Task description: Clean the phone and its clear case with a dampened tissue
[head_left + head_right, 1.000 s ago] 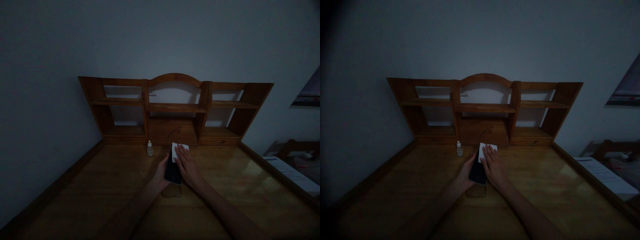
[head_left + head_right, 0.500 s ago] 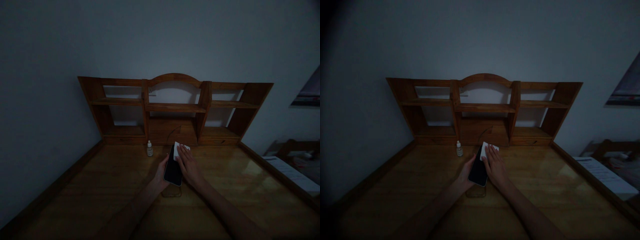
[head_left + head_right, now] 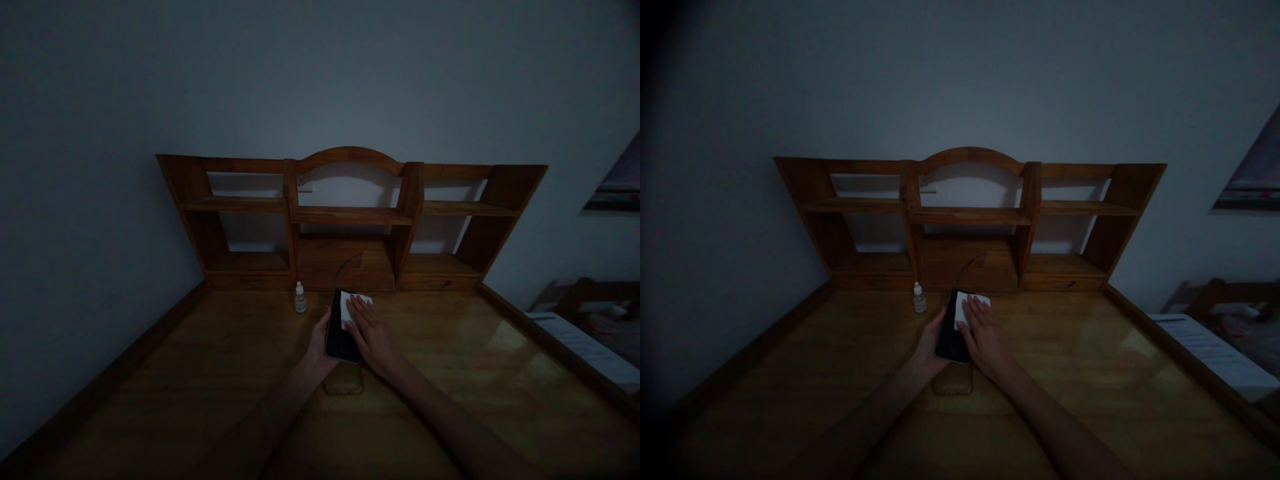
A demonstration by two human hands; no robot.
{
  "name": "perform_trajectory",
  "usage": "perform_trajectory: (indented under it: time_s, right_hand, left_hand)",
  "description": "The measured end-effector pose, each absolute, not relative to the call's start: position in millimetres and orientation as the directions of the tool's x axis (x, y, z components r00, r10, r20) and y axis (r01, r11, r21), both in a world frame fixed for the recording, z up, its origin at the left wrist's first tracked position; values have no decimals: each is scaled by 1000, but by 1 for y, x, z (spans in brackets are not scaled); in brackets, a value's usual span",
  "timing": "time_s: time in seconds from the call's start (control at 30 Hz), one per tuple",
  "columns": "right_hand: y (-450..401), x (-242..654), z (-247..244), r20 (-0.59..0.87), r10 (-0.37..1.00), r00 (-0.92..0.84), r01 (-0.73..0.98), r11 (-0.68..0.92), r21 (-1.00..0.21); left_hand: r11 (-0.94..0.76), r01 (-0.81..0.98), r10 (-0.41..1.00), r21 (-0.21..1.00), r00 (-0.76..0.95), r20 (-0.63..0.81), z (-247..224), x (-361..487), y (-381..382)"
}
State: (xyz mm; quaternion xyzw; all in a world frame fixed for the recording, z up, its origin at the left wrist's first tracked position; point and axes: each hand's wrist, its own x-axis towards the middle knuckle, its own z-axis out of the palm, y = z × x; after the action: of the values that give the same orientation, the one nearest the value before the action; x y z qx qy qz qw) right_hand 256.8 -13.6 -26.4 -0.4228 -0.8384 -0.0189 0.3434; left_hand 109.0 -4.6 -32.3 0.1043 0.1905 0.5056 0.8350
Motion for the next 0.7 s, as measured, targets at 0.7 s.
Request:
perform_trajectory:
  time_s: [0.7]
  right_hand:
    - [-19, 254, -22, 579, 678, -453, 692, 677, -251]
  left_hand:
    - [435, -793, 900, 426, 381, -211, -22, 105, -7]
